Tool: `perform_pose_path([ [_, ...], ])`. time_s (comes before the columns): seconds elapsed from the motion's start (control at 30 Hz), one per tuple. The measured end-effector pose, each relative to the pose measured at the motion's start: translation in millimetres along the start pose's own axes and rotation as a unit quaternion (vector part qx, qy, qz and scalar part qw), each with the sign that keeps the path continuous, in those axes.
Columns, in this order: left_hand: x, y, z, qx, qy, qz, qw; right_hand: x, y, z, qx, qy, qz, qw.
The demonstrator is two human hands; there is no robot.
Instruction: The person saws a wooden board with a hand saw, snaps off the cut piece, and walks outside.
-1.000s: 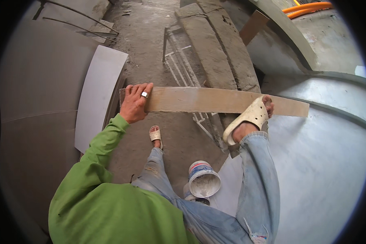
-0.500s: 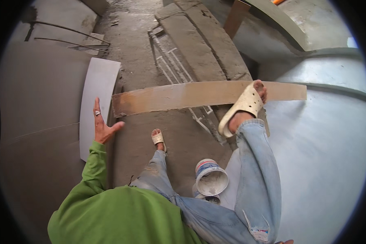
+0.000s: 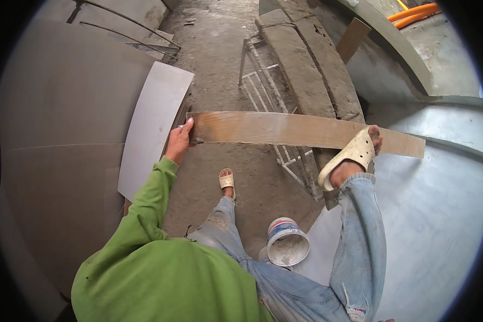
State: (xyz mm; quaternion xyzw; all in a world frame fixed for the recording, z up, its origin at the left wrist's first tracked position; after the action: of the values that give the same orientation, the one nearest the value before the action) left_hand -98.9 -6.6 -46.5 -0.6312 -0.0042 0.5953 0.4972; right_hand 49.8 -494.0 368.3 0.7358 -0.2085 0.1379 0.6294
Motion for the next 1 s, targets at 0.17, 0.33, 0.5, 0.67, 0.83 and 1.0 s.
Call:
perform_pose_path([
  [0.17,5,0,2,0.006,-0.010,-0.038,0.999,-2,1,-2,0.000,0.010,0.001,1.000],
  [0.33,11,5,5,0.052,-0.028,-0.031,0.998,-4,1,-6,-0.003,0.020,-0.004,1.000],
  [0.5,-14,-18,-5,0.226,-0.202,-0.249,0.920,-4,0,-4,0.002,0.025,-0.010,1.000],
  [0.67,-42,-59,-35,0.439,-0.162,-0.497,0.731,-11,-8,-16,0.052,0.057,0.033,0.996],
  [0.83,-6,-68,-81,0.451,-0.091,-0.478,0.748,-49,-30,-38,0.120,0.223,0.008,0.967],
  [1.0,-5,-61,-73,0.474,-0.036,-0.360,0.803,-137,-66,-96,-0.296,0.289,-0.063,0.908],
])
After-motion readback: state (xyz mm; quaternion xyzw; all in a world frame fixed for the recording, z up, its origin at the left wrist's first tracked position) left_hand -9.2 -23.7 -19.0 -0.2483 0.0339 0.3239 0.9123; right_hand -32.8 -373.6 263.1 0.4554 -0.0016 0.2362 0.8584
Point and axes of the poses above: each hand's wrist, its own x-axis towards the middle knuckle, its own z-axis out of the back of the hand, y = z × x, the point moved 2 cm from there along x, towards the middle knuckle, and after that the axes turned 10 degrees about z, right-handed, at the moved point
